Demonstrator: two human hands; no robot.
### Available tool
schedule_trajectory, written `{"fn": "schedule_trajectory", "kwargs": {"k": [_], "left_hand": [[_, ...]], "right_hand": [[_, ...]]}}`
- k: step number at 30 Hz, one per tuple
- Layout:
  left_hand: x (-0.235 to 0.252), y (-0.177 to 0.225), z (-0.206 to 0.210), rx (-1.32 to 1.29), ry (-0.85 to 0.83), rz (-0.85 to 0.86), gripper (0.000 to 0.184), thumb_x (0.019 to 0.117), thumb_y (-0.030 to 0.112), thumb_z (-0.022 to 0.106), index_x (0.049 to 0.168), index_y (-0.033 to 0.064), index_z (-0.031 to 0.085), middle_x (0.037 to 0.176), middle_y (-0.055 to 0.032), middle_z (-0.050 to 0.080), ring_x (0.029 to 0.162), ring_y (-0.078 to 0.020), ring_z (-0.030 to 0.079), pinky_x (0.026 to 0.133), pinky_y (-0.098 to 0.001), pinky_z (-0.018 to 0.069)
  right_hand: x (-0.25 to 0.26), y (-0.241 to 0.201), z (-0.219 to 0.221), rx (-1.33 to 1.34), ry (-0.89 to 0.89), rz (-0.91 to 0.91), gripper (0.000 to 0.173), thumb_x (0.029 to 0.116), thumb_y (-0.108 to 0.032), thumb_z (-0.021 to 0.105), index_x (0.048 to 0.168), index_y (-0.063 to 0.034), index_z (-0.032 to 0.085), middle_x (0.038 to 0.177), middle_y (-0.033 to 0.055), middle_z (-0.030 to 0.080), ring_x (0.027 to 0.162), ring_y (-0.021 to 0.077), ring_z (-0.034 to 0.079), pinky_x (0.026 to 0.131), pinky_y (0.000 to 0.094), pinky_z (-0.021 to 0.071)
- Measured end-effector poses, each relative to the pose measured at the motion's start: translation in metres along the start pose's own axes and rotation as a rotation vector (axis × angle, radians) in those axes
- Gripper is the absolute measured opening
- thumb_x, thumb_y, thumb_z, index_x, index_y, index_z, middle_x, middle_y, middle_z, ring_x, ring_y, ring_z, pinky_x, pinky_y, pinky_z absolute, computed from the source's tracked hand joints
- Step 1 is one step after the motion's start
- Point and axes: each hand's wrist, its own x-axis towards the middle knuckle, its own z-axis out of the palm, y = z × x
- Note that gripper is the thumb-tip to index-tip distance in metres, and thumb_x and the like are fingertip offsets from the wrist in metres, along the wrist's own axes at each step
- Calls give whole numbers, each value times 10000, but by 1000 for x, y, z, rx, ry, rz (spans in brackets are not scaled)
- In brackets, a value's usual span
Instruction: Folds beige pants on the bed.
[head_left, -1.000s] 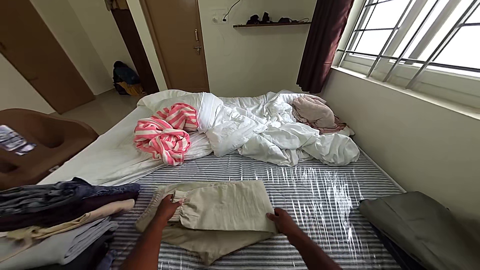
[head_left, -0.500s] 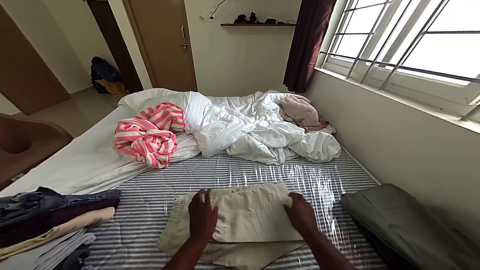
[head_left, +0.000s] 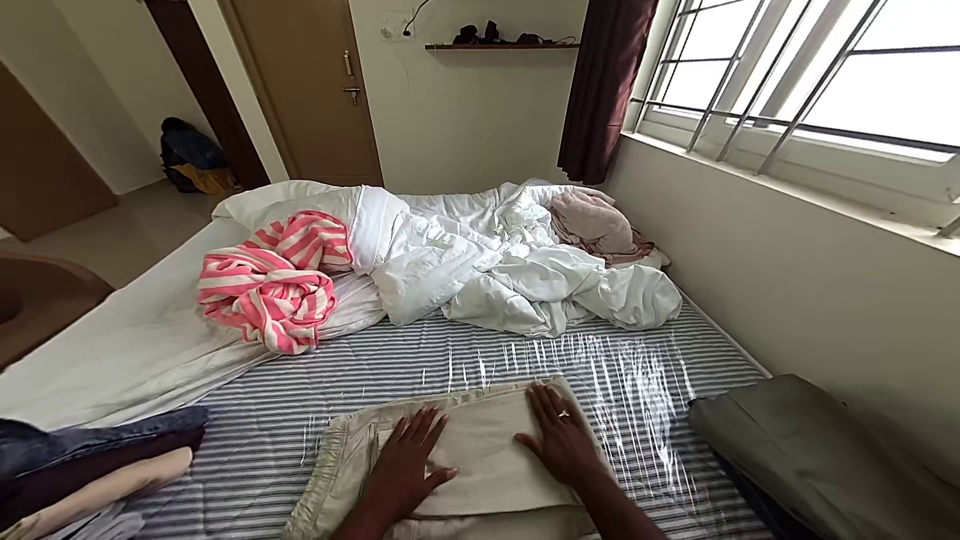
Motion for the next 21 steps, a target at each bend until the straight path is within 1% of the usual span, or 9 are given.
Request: {"fn": "schedule_trajectory", "kwargs": {"k": [4,5,6,9,11,14,17,19,21], "left_hand": [[1,-6,2,35,44,-115,1034,910,876,242,1663,169,212,1731,-23,183,1602,-220,123,1288,-569,84],[0,-11,1,36,59,-147,1008,931,851,225,1658,152,227,1729,-33,190,1601,-242,132,1283,-580,92],[-1,-18,1,34,79,-176,963,962,812,210,1654,143,239,1726,-47,199,1599,-258,140,1280,-586,100],[-11,-34,0,5,112,-252,816,1048,660,207,1642,105,263,1716,-87,223,1594,-286,160,1286,-551,106],[-16,-37,-4,13,133,-293,790,1067,611,205,1634,64,267,1709,-122,229,1591,-301,171,1291,-518,106],[-20,-23,-9,45,221,-349,794,1071,584,235,1624,14,260,1697,-154,250,1579,-321,213,1289,-502,136],[-21,5,-22,-55,390,-353,755,1076,513,342,1604,-24,287,1660,-196,318,1551,-363,281,1273,-521,203],[-23,27,-31,-104,359,-311,731,1083,490,352,1616,-4,271,1680,-170,285,1570,-339,238,1283,-522,180],[-26,36,-29,-84,235,-269,751,1083,528,310,1638,30,219,1714,-122,210,1595,-295,151,1292,-531,118]], "right_hand": [[-1,27,3,13,20,152,998,917,-868,151,1677,-222,146,1739,-20,145,1605,212,113,1282,597,86],[-1,33,2,25,9,206,992,912,-874,151,1679,-246,129,1742,-8,130,1606,242,108,1277,602,90],[-3,40,0,38,2,253,994,911,-875,158,1679,-246,129,1741,45,136,1604,272,121,1273,603,99],[-16,56,-4,25,-10,362,1045,914,-868,149,1669,-146,171,1729,90,177,1599,297,144,1271,605,97],[-25,55,-11,6,-4,417,1051,931,-847,186,1658,-89,185,1724,126,177,1596,331,140,1266,614,83],[-26,31,-28,-29,53,411,1037,950,-804,284,1646,-40,196,1719,170,166,1593,360,134,1260,626,83],[-25,-21,-34,89,109,266,983,971,-736,399,1626,-17,260,1704,191,205,1581,367,188,1260,612,148],[-30,-63,-30,199,87,146,948,979,-704,439,1620,-22,284,1700,189,220,1578,359,204,1261,606,171],[-36,-92,-18,220,62,54,943,971,-723,433,1621,-52,304,1698,159,250,1576,338,222,1255,611,179]]}}
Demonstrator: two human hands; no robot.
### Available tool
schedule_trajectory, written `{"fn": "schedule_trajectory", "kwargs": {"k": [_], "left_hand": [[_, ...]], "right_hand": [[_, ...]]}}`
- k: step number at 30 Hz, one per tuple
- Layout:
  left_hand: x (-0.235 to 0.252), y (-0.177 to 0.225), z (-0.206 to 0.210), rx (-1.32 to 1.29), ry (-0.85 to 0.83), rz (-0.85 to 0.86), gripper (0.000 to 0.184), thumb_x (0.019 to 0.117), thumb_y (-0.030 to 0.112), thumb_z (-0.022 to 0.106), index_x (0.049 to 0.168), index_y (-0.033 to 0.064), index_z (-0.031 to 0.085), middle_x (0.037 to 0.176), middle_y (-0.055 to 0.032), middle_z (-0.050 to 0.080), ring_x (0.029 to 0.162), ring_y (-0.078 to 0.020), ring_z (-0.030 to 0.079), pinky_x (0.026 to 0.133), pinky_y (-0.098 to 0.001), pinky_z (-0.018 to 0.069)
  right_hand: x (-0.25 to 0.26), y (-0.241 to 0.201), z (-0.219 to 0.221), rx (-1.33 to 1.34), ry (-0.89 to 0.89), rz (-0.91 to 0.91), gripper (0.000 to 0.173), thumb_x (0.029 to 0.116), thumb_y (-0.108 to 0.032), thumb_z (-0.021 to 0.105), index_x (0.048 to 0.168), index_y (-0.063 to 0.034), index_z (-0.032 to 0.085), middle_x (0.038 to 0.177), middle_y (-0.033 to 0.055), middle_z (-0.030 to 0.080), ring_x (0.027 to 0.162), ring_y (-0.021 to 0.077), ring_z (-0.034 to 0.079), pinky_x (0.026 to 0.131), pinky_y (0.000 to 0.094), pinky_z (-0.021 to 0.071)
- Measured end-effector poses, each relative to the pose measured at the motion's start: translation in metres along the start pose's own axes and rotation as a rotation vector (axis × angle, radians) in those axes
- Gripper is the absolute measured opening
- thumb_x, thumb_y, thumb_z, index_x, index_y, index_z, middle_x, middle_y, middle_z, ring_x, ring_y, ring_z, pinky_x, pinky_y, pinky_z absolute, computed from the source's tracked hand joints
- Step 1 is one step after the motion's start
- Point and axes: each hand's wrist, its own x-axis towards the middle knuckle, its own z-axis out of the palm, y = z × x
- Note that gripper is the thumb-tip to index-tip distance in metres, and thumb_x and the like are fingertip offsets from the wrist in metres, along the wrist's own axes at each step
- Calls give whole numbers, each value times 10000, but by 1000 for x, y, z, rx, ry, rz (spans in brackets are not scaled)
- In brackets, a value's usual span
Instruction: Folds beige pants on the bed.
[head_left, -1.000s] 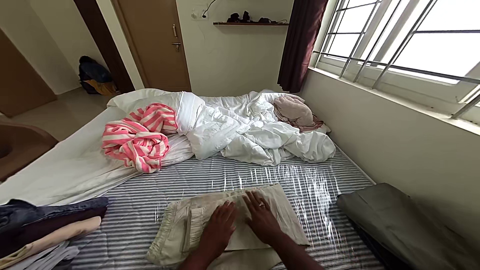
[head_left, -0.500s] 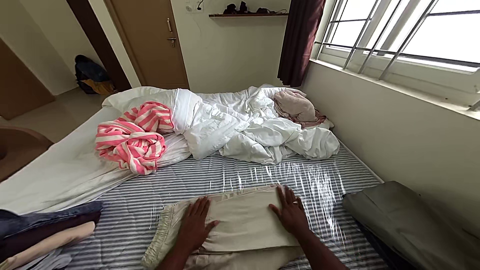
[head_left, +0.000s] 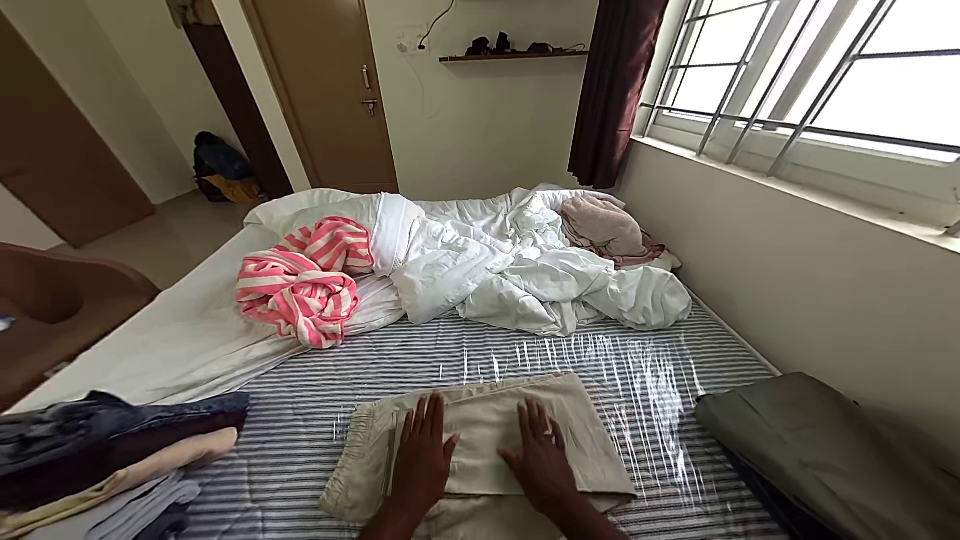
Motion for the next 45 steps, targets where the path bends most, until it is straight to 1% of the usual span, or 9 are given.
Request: {"fn": "schedule_trajectory", "kwargs": {"k": [7,11,14,17,23,28,33,37,45], "left_hand": [[-9,-50,22,123,-87,-96,801,1018,712,240,1660,233,234,1730,-76,170,1596,-321,132,1272,-604,80],[-7,-60,12,131,-95,-163,793,1058,630,257,1656,112,208,1721,-139,170,1596,-334,124,1270,-596,66],[-3,-61,-13,82,-160,-240,761,1082,541,326,1657,73,157,1732,-158,75,1603,-343,50,1279,-576,47],[2,-57,-54,-176,-197,-318,677,1092,444,402,1639,79,241,1715,-172,161,1590,-344,144,1278,-535,146],[-31,-12,-103,-1105,-226,-370,467,1098,316,481,1497,71,475,1399,-137,630,1229,-280,649,1014,-471,529],[-29,29,-87,-1557,-318,-432,590,1116,479,333,1546,80,385,1383,-125,653,1110,-306,719,921,-487,609],[-11,24,-34,-1459,-378,-544,650,1058,566,457,1474,67,494,1238,-186,700,969,-321,736,819,-498,616],[-7,25,-15,-1335,-318,-495,597,967,446,708,1366,20,585,1199,-181,715,1075,-287,721,931,-488,604],[7,32,-52,-1212,71,-401,466,1031,256,640,1377,-44,556,1217,-201,693,1099,-250,699,994,-440,568]], "right_hand": [[-14,54,16,-225,-5,88,1042,911,-873,172,1662,-153,219,1729,46,194,1596,300,159,1248,664,107],[-14,86,-25,-134,-67,415,1060,910,-804,447,1668,-121,159,1732,127,139,1574,384,193,1224,670,162],[-3,98,-66,16,-101,639,949,902,-550,716,1616,-78,305,1552,229,451,1367,425,509,1062,620,454],[-4,122,-82,302,-206,720,653,962,-429,709,1452,-35,534,1328,253,634,1221,410,626,1015,592,496],[7,73,-110,576,-143,499,265,977,-204,674,1163,-21,720,1051,171,739,975,307,709,912,539,540],[-17,-59,-144,761,-192,-10,500,998,-126,610,1489,-87,524,1200,75,720,984,192,722,879,390,609],[-69,-92,-144,580,-492,-429,433,1017,-254,651,1428,-128,605,1258,87,711,1153,242,679,1024,476,536],[-86,-51,-130,408,-493,-340,404,1020,-309,642,1383,-133,636,1211,102,723,1106,281,700,996,527,546],[-50,-13,-116,354,-489,-166,463,1019,-361,628,1424,-136,600,1281,95,692,1139,264,682,1018,488,535]]}}
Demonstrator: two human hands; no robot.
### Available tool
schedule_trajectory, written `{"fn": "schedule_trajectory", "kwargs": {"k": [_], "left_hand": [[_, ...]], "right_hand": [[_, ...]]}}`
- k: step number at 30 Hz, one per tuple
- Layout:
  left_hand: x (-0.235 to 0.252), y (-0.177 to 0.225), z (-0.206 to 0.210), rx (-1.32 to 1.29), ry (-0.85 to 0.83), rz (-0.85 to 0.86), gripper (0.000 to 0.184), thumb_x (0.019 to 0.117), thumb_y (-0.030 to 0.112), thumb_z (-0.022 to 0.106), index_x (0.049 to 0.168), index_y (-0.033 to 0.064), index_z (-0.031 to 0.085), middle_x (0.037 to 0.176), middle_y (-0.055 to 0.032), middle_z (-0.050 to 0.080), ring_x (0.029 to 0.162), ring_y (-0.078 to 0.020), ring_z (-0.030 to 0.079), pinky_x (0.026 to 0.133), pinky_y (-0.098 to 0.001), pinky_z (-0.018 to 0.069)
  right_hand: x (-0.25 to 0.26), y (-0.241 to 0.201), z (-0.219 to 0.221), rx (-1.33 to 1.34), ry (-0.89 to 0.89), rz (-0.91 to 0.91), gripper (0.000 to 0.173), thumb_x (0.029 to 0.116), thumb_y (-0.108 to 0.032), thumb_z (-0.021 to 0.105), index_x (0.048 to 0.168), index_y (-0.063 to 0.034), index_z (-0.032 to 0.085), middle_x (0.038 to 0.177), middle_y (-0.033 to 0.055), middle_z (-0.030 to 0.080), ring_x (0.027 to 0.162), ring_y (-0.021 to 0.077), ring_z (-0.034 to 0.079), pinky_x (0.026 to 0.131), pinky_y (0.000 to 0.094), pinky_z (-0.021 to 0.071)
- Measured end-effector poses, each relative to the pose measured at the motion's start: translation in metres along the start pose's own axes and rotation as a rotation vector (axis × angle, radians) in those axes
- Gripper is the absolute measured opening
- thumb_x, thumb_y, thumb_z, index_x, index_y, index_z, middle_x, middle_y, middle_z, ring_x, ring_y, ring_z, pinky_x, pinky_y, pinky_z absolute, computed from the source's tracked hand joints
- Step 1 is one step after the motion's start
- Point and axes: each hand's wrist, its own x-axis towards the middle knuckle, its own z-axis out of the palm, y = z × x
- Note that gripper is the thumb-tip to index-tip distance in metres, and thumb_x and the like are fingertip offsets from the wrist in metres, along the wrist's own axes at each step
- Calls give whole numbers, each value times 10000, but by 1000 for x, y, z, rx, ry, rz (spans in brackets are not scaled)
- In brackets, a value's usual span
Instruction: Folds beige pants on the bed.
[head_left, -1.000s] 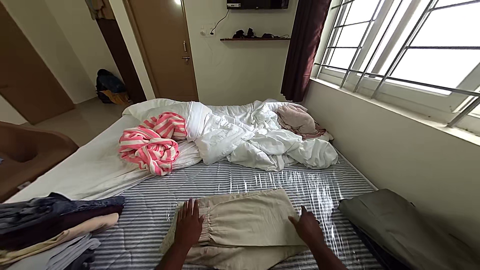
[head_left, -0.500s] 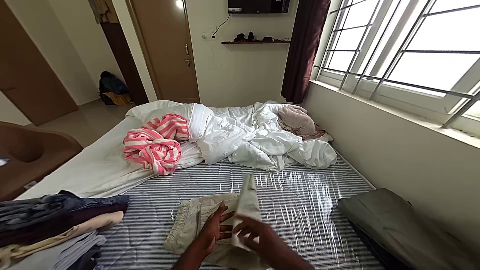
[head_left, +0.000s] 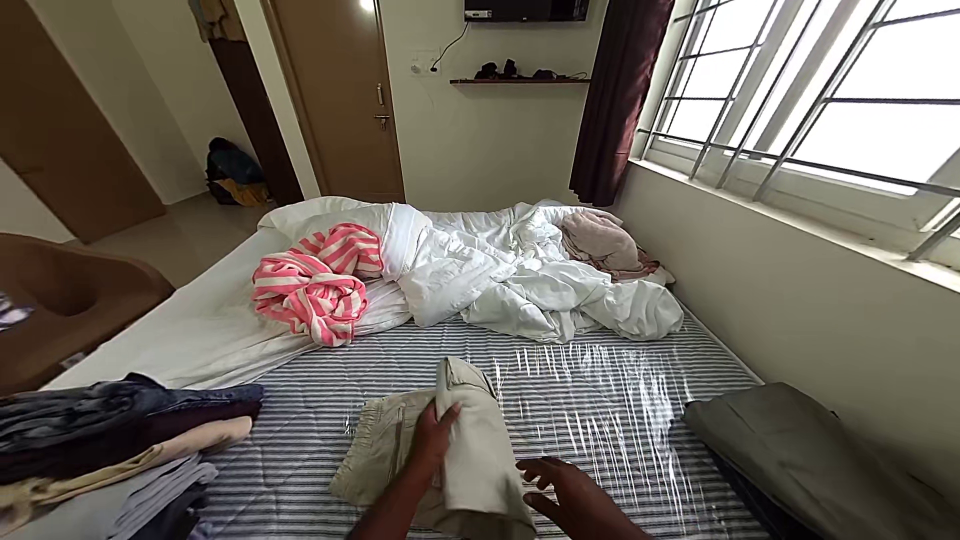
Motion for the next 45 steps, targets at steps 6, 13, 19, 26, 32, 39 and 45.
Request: {"fn": "schedule_trajectory", "kwargs": {"k": [6,13,19,26,32,39,45], "left_hand": [[23,15,-136,335,3,-214,528,993,275,707,1439,53,535,1185,-235,697,1001,-343,722,876,-531,595],[41,-30,-148,524,39,-435,571,989,432,686,1343,-8,606,1280,-248,653,1184,-379,640,1008,-578,504],[35,-13,-114,878,44,-398,625,1016,496,598,1349,-32,581,1347,-245,623,1295,-367,593,1090,-552,464],[41,-11,-146,736,185,-180,431,1089,328,514,1388,19,551,1230,-231,674,1165,-378,656,1026,-558,500],[47,-51,-152,853,143,-388,563,1073,442,501,1454,29,539,1492,-288,494,1418,-450,447,1160,-602,367],[53,-50,-151,702,181,-435,768,980,610,591,1405,-29,551,1412,-281,568,1349,-402,539,1119,-574,427],[42,-52,-149,208,162,-523,881,824,542,829,1405,-45,527,1349,-261,614,1271,-381,594,1053,-591,489]], "right_hand": [[3,6,4,-3,-47,22,470,1021,-381,619,1427,-146,594,1284,83,688,1110,262,687,992,485,543],[13,7,25,-56,-161,45,516,1014,-403,628,1455,-141,567,1318,130,662,1154,315,666,1012,534,522],[17,10,33,-66,-214,63,518,1018,-407,621,1452,-130,567,1324,142,655,1177,320,654,1024,535,510],[18,13,37,-66,-235,76,528,1013,-415,628,1458,-138,564,1331,141,653,1174,320,657,1022,541,512],[19,13,35,-91,-271,104,557,1011,-436,629,1481,-151,541,1351,146,645,1189,333,652,1028,559,507],[27,15,43,-57,-266,146,629,1004,-434,642,1541,-163,456,1362,158,634,1168,345,663,1010,574,517],[32,14,48,-26,-249,159,689,994,-448,654,1568,-151,416,1376,157,629,1192,340,654,1024,561,516]]}}
